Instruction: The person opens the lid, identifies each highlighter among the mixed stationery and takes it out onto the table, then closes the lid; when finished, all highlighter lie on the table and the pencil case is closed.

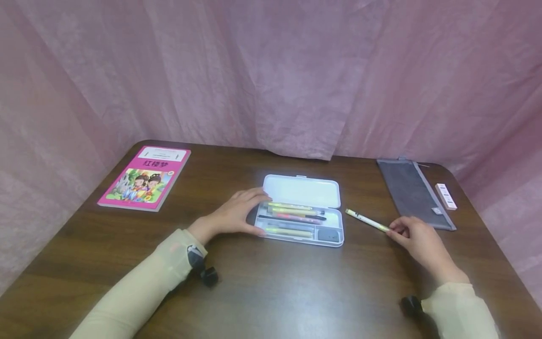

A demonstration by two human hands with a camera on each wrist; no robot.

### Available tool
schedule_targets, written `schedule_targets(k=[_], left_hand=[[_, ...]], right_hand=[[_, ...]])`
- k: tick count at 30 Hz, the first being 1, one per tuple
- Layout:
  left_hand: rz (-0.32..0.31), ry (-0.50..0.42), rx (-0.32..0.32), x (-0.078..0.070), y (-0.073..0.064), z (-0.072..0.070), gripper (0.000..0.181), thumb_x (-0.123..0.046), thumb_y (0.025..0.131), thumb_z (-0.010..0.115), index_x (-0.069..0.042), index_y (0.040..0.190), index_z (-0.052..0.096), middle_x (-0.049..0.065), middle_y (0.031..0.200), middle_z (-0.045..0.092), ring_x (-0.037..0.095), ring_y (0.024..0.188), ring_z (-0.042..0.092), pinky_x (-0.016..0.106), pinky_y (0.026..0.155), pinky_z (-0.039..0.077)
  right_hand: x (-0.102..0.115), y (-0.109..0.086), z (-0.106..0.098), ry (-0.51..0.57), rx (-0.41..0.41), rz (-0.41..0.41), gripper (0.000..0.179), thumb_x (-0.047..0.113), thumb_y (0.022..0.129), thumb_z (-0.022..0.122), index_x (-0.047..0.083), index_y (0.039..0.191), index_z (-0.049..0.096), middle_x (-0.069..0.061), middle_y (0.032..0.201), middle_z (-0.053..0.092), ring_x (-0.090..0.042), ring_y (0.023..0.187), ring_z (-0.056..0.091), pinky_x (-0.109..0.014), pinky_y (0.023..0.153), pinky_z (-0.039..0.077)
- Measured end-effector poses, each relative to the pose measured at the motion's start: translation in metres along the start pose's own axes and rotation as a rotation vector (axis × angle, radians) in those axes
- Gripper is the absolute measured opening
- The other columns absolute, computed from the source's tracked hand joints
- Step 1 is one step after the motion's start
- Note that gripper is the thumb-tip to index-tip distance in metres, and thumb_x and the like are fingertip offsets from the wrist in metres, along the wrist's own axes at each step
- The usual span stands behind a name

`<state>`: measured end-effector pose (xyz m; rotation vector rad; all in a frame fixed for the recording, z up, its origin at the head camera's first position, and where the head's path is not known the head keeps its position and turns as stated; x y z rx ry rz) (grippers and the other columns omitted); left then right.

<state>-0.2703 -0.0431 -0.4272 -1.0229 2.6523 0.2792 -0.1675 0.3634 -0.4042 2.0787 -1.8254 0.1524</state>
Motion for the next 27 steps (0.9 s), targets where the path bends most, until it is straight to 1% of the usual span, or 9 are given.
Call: schedule_targets(k=[5,14,16,21,27], left_hand=[[0.003,-0.009,0.012,0.000,0.000,0.000,0.090,-0.073,0.072,0.065,-0.024,0.143,0.041,0.002,0.153,0.036,0.018,0.146,0.026,0.044,0.117,0.023],[0.003,-0.005,0.004,0.000,0.000,0.000,0.089,-0.073,0.072,0.066,-0.024,0.143,0.042,0.001,0.152,0.037,0.019,0.146,0.026,0.044,0.117,0.023],[0.000,-0.007,0.004,0.001,0.000,0.000,0.089,-0.073,0.072,0.065,-0.024,0.143,0.042,0.002,0.152,0.037,0.019,0.146,0.026,0.044,0.117,0.023],[0.004,-0.008,-0.003,0.000,0.000,0.000,0.089,-0.073,0.071,0.066,-0.024,0.142,0.043,0.002,0.152,0.037,0.019,0.145,0.027,0.044,0.117,0.023],[0.010,-0.013,-0.009,0.000,0.000,-0.001,0.089,-0.072,0.072,0.066,-0.023,0.142,0.043,0.003,0.151,0.038,0.020,0.145,0.027,0.045,0.117,0.024]], right_hand=[[0.001,0.000,-0.001,0.001,0.012,-0.007,0.012,0.014,0.080,0.076,0.008,0.086,0.068,0.003,0.074,0.060,0.007,0.061,0.038,-0.022,0.054,0.034],[0.009,0.004,-0.009,-0.013,0.013,-0.020,0.016,0.016,0.079,0.077,0.007,0.089,0.069,0.002,0.076,0.062,0.008,0.063,0.039,-0.022,0.056,0.036],[0.011,0.005,-0.009,-0.010,0.027,-0.030,0.017,0.016,0.079,0.077,0.006,0.090,0.068,0.002,0.076,0.062,0.007,0.064,0.040,-0.022,0.056,0.037],[0.015,0.004,-0.003,-0.004,0.096,-0.050,0.019,0.017,0.079,0.077,0.007,0.091,0.067,0.003,0.078,0.061,0.006,0.066,0.042,-0.021,0.056,0.038],[0.016,0.004,-0.002,-0.012,0.093,-0.060,0.015,0.014,0.078,0.077,0.009,0.087,0.067,0.005,0.076,0.060,0.007,0.065,0.042,-0.021,0.057,0.038]])
Point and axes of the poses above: each hand's wrist, its own y-axis towards the middle knuckle, its own z-axis out of the palm, x = y × z, the point moved 4 cm from there along y, towards the middle knuckle
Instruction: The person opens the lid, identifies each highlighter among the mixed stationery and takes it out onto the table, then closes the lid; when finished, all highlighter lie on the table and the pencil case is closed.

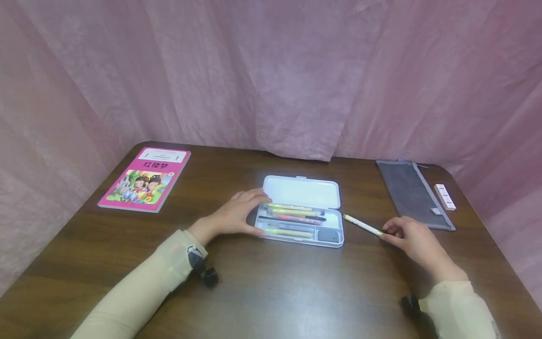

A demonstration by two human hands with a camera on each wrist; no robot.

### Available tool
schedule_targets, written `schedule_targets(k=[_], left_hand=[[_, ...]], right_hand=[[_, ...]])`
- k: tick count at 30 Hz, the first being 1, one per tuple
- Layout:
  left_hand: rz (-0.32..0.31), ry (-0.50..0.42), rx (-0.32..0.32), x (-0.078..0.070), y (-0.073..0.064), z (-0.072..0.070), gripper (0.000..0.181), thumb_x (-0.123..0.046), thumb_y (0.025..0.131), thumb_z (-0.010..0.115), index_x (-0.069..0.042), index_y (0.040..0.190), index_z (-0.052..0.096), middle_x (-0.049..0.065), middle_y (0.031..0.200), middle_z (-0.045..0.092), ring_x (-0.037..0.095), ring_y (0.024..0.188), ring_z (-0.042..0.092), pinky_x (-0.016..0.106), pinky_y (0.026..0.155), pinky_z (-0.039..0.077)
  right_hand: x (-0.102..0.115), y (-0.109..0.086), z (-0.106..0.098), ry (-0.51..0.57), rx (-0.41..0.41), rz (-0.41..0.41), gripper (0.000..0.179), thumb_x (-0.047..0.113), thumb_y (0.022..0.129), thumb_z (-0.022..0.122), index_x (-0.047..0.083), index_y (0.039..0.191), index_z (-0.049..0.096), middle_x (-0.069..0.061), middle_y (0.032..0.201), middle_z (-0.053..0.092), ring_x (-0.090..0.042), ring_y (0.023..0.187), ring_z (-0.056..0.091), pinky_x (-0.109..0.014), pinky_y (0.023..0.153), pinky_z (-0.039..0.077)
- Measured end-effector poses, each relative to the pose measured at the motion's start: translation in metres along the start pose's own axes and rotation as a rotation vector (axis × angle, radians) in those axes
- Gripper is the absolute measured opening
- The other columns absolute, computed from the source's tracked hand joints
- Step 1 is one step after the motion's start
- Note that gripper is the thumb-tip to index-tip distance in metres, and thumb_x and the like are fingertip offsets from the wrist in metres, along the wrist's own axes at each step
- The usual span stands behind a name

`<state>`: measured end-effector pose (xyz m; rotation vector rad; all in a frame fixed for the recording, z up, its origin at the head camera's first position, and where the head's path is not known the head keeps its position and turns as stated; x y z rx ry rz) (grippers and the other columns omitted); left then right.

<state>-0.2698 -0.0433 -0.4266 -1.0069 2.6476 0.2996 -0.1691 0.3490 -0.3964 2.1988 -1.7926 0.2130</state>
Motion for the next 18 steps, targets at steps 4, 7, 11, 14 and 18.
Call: schedule_targets(k=[4,7,11,14,18], left_hand=[[-0.002,0.000,-0.002,-0.0011,-0.0002,-0.0011,0.088,-0.071,0.072,0.067,-0.023,0.142,0.043,0.002,0.151,0.038,0.020,0.145,0.027,0.045,0.117,0.024],[-0.005,0.001,0.000,-0.0013,-0.0001,-0.0008,0.088,-0.071,0.072,0.067,-0.024,0.142,0.043,0.002,0.151,0.038,0.019,0.145,0.027,0.045,0.117,0.024],[-0.007,0.004,0.001,-0.0008,0.0001,-0.0004,0.088,-0.072,0.072,0.067,-0.024,0.142,0.043,0.001,0.151,0.038,0.019,0.146,0.026,0.044,0.117,0.024],[-0.006,0.011,0.006,-0.0005,0.0002,0.0000,0.088,-0.072,0.072,0.066,-0.024,0.142,0.043,0.001,0.151,0.038,0.019,0.146,0.026,0.044,0.117,0.024],[-0.007,0.012,0.011,0.0001,0.0005,0.0005,0.089,-0.073,0.072,0.065,-0.024,0.142,0.043,0.001,0.151,0.037,0.018,0.146,0.025,0.044,0.117,0.024]], right_hand=[[-0.0001,0.0003,-0.0004,0.005,0.001,-0.006,0.013,0.014,0.078,0.077,0.010,0.085,0.067,0.005,0.074,0.060,0.007,0.065,0.042,-0.021,0.057,0.038],[-0.0002,0.0002,-0.0003,0.006,-0.003,-0.007,0.013,0.014,0.077,0.077,0.010,0.084,0.067,0.006,0.074,0.060,0.007,0.065,0.042,-0.022,0.057,0.038],[0.0000,0.0003,-0.0002,0.009,-0.006,-0.007,0.013,0.015,0.077,0.078,0.010,0.084,0.067,0.006,0.074,0.060,0.007,0.065,0.042,-0.021,0.057,0.038],[0.0016,0.0002,-0.0020,0.009,-0.012,-0.011,0.014,0.014,0.077,0.078,0.010,0.084,0.067,0.006,0.074,0.060,0.008,0.065,0.042,-0.021,0.057,0.038],[0.0061,0.0013,-0.0070,-0.003,-0.008,-0.008,0.015,0.016,0.078,0.078,0.010,0.087,0.068,0.005,0.077,0.061,0.008,0.066,0.042,-0.022,0.057,0.039]])
Point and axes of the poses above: each hand's wrist, its own y-axis towards the middle knuckle, its own z-axis out of the palm, x = y × z, the point moved 4 cm from there along y, towards the middle knuckle
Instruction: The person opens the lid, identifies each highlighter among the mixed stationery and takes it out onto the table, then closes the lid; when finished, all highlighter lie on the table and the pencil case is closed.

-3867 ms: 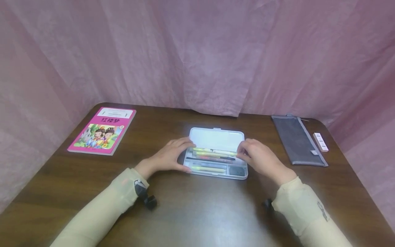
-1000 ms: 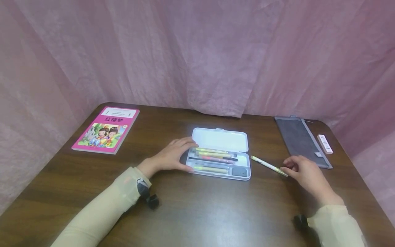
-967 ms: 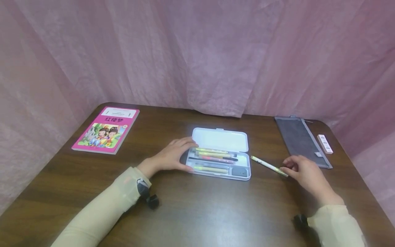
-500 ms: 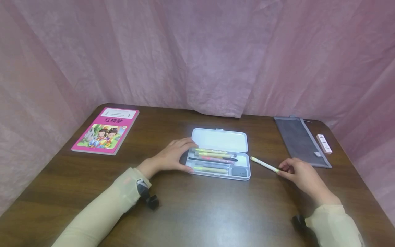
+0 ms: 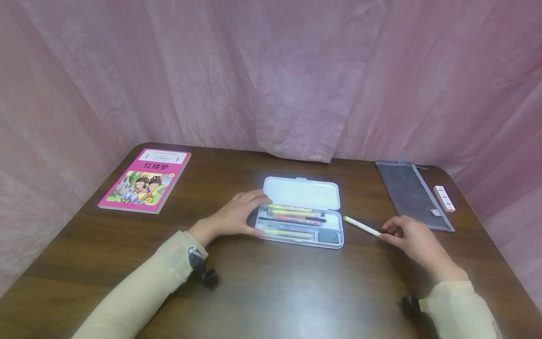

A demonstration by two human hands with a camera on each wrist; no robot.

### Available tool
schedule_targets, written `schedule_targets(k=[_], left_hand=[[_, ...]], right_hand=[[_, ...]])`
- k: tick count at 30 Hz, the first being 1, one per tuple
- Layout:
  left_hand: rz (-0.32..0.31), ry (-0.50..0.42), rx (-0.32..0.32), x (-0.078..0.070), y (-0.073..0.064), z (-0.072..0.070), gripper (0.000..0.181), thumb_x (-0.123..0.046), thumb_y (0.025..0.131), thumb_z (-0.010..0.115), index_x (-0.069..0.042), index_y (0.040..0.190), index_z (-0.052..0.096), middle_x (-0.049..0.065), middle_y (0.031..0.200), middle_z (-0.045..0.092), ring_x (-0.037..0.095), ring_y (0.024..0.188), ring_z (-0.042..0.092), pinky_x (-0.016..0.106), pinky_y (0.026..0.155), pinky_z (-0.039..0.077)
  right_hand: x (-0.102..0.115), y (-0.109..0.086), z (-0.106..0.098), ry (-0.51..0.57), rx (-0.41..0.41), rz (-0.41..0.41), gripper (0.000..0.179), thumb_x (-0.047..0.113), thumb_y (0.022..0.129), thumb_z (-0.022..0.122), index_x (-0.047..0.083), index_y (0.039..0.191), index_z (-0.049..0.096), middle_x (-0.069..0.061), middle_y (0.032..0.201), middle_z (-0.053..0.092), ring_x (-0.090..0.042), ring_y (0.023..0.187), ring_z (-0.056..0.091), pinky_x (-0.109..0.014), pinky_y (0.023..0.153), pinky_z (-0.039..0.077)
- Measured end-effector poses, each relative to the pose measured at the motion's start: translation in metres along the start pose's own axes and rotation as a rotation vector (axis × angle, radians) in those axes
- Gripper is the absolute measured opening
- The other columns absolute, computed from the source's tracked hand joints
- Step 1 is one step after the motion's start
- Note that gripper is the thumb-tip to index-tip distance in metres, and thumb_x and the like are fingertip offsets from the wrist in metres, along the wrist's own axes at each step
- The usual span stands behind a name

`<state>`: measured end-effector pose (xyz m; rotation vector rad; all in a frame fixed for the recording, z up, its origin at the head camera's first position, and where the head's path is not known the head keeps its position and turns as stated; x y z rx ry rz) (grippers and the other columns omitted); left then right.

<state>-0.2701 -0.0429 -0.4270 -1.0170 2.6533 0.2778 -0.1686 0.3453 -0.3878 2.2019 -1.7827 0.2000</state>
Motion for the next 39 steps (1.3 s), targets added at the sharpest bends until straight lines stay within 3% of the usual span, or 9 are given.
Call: schedule_targets(k=[10,20,28,39], left_hand=[[-0.011,-0.008,0.007,0.001,0.000,0.001,0.089,-0.074,0.072,0.064,-0.025,0.143,0.042,0.001,0.152,0.036,0.018,0.146,0.025,0.044,0.118,0.023],[-0.012,0.008,0.011,0.000,-0.001,0.000,0.089,-0.073,0.072,0.065,-0.025,0.143,0.041,0.000,0.152,0.036,0.017,0.146,0.025,0.043,0.118,0.023],[-0.010,0.010,0.007,-0.001,-0.001,0.000,0.090,-0.072,0.072,0.066,-0.024,0.143,0.041,0.001,0.152,0.037,0.018,0.146,0.025,0.044,0.117,0.023],[-0.011,0.010,0.009,0.000,-0.001,0.001,0.089,-0.073,0.073,0.064,-0.024,0.144,0.041,0.001,0.153,0.036,0.019,0.147,0.024,0.044,0.117,0.023]], right_hand=[[0.025,0.019,-0.021,-0.022,0.006,-0.023,0.023,0.023,0.082,0.076,0.006,0.096,0.068,0.001,0.081,0.062,-0.010,0.072,0.054,-0.025,0.061,0.045],[0.058,0.040,-0.029,0.017,0.053,-0.031,0.025,0.026,0.085,0.073,0.007,0.101,0.068,-0.001,0.085,0.063,-0.015,0.076,0.055,-0.027,0.064,0.046],[0.079,0.054,-0.020,0.075,0.106,-0.042,0.021,0.023,0.086,0.072,0.010,0.102,0.069,-0.003,0.091,0.065,-0.017,0.083,0.057,-0.033,0.071,0.049],[0.097,0.068,0.005,0.085,0.130,-0.098,0.017,0.018,0.084,0.073,0.008,0.099,0.070,-0.001,0.085,0.065,-0.014,0.077,0.056,-0.030,0.068,0.049]])
Point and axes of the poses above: each hand's wrist, its own y-axis towards the middle knuckle, its own z-axis out of the palm, x = y × z, the point moved 4 cm from there along y, towards the middle knuckle
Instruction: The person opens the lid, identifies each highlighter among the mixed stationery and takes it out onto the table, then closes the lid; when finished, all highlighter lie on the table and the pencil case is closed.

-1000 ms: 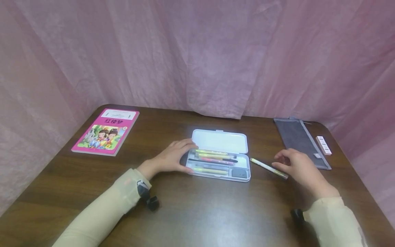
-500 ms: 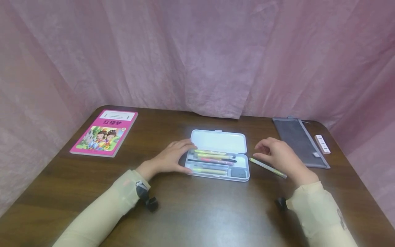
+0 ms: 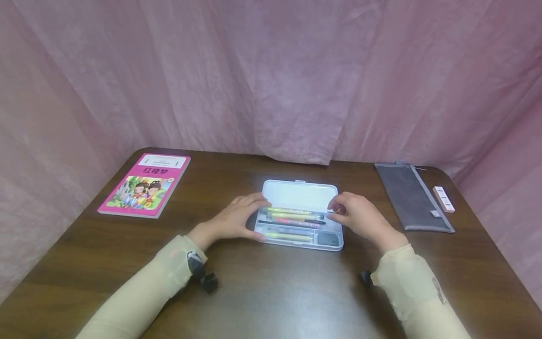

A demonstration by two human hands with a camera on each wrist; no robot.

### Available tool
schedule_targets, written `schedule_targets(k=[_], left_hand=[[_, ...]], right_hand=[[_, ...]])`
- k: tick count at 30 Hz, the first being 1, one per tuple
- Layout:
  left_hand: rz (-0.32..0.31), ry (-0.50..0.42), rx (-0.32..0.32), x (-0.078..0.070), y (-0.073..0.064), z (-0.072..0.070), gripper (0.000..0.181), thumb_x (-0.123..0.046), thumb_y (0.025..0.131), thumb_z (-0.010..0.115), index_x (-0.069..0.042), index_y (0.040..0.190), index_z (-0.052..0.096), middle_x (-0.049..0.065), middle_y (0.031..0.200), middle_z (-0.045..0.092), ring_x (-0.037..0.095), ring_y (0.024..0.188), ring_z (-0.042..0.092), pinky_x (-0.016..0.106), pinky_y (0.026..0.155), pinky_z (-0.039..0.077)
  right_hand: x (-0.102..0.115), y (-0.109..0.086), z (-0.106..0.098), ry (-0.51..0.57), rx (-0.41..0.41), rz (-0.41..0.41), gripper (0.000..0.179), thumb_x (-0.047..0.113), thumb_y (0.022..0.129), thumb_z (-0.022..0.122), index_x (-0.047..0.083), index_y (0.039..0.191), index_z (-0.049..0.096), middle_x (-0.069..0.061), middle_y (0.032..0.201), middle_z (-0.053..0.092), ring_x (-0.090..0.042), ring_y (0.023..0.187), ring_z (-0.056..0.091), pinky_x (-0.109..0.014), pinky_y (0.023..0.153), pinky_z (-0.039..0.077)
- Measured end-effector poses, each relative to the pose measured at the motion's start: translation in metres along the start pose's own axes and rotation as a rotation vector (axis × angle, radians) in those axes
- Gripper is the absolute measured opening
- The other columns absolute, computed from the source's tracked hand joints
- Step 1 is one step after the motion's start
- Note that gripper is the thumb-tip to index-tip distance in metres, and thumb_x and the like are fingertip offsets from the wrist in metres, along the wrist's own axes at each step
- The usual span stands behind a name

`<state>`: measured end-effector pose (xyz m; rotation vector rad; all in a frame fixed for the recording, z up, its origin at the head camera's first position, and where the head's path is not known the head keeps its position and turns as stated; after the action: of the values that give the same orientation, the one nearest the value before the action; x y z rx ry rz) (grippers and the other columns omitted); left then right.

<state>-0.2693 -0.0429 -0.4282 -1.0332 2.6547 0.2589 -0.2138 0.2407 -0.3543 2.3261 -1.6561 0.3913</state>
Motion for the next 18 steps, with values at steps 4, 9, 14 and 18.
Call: schedule_targets(k=[4,9,14,18], left_hand=[[0.002,-0.010,-0.001,-0.001,-0.001,0.000,0.089,-0.073,0.073,0.065,-0.024,0.143,0.041,0.002,0.152,0.037,0.020,0.147,0.025,0.045,0.117,0.023],[-0.007,-0.019,0.005,-0.001,-0.001,0.001,0.089,-0.073,0.073,0.065,-0.024,0.143,0.041,0.002,0.153,0.036,0.019,0.147,0.024,0.045,0.118,0.023],[-0.010,-0.016,0.003,-0.001,-0.001,0.001,0.089,-0.073,0.072,0.065,-0.025,0.143,0.041,0.001,0.153,0.036,0.019,0.147,0.023,0.045,0.118,0.023],[-0.008,-0.016,0.004,-0.002,-0.001,-0.001,0.088,-0.072,0.073,0.065,-0.025,0.143,0.041,0.002,0.153,0.036,0.019,0.147,0.023,0.045,0.118,0.023]], right_hand=[[0.003,0.007,0.012,0.026,0.031,-0.011,0.017,0.016,0.084,0.072,0.008,0.099,0.070,-0.002,0.087,0.066,-0.014,0.078,0.056,-0.029,0.068,0.049],[0.007,0.012,0.024,0.039,0.050,-0.022,0.019,0.017,0.083,0.074,0.009,0.100,0.070,-0.001,0.088,0.067,-0.014,0.079,0.057,-0.030,0.070,0.049],[0.009,0.016,0.032,0.050,0.041,-0.048,0.019,0.017,0.083,0.074,0.008,0.099,0.070,-0.002,0.090,0.068,-0.014,0.080,0.059,-0.033,0.072,0.050],[0.011,0.019,0.037,0.042,0.026,-0.057,0.018,0.016,0.083,0.074,0.008,0.098,0.070,-0.002,0.087,0.068,-0.014,0.078,0.058,-0.033,0.072,0.050]])
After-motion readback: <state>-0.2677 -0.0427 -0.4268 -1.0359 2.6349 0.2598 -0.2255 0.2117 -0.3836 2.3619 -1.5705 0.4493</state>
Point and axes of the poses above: each hand's wrist, its own y-axis towards the middle knuckle, its own z-axis out of the palm, x = y × z, the point moved 4 cm from there along y, towards the middle knuckle
